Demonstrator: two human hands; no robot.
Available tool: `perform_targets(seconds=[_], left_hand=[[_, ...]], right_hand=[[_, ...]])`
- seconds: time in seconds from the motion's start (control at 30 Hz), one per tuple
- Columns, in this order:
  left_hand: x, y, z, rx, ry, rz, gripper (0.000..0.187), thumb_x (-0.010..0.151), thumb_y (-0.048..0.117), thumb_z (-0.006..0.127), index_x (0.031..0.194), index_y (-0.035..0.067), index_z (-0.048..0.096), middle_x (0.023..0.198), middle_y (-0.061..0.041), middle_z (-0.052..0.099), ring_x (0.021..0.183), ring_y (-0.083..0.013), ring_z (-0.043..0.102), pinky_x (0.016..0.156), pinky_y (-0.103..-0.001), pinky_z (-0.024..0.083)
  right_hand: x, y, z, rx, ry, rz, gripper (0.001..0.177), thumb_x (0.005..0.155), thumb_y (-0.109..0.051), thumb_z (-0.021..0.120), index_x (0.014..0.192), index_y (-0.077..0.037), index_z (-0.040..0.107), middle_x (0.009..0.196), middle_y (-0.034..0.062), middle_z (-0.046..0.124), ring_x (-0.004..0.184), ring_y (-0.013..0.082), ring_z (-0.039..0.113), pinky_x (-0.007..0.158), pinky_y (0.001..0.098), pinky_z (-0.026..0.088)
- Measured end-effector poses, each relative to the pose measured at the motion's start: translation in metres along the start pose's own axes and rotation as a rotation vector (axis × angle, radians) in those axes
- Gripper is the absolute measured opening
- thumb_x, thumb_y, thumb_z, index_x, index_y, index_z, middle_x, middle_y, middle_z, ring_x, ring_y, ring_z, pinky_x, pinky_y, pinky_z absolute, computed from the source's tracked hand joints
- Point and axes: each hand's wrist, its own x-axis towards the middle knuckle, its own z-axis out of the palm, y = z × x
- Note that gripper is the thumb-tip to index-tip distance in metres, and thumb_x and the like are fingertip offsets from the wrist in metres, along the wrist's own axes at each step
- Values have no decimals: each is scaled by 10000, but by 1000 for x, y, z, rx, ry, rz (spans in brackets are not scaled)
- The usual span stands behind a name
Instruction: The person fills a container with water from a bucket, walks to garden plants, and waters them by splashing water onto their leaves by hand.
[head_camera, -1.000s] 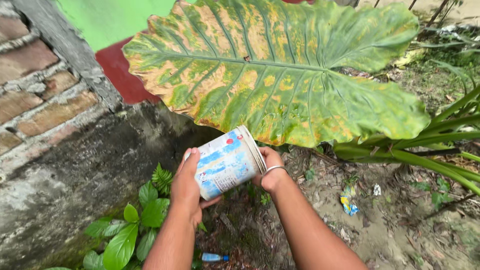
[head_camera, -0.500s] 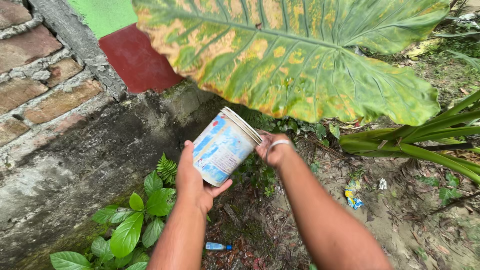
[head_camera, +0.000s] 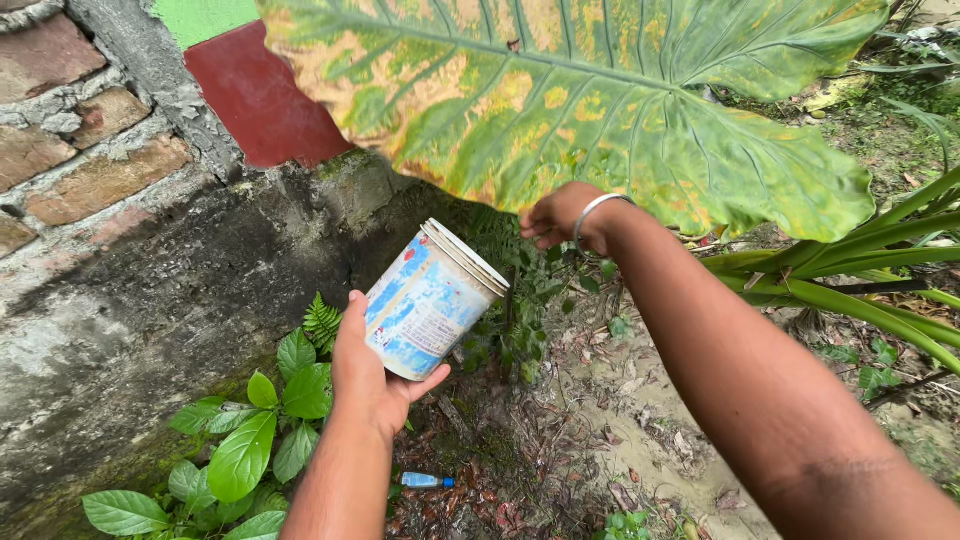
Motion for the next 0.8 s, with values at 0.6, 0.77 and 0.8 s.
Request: perform_targets(seconds=[0.6, 0.77, 0.8], left_hand=[[-29, 19, 23, 351, 0, 69, 612, 859, 650, 489, 1324, 264, 591, 1244, -41, 733, 1042, -293, 734, 875, -623, 546], [-30, 11, 19, 412, 29, 186, 683, 878, 579, 559, 1495, 307, 445, 1291, 8, 698, 995, -260, 714, 769, -556, 512], [-25, 8, 16, 411, 26, 238, 747, 918, 516, 588, 1592, 281, 367, 1334, 0, 707, 1002, -264, 709, 725, -526, 477]], right_hand=[[2, 87, 115, 1096, -269, -14, 358, 1024, -328, 504, 1087, -43, 709, 1046, 150, 749, 910, 278, 713, 916, 455, 573], [2, 107, 145, 1362, -276, -6, 458, 975, -359, 422, 1082, -30, 722, 1066, 164, 759, 958, 303, 737, 951, 467, 573], [0, 109, 149, 1411, -268, -17, 450, 983, -353, 416, 1081, -38, 722, 1070, 161, 759, 973, 301, 734, 963, 471, 568]])
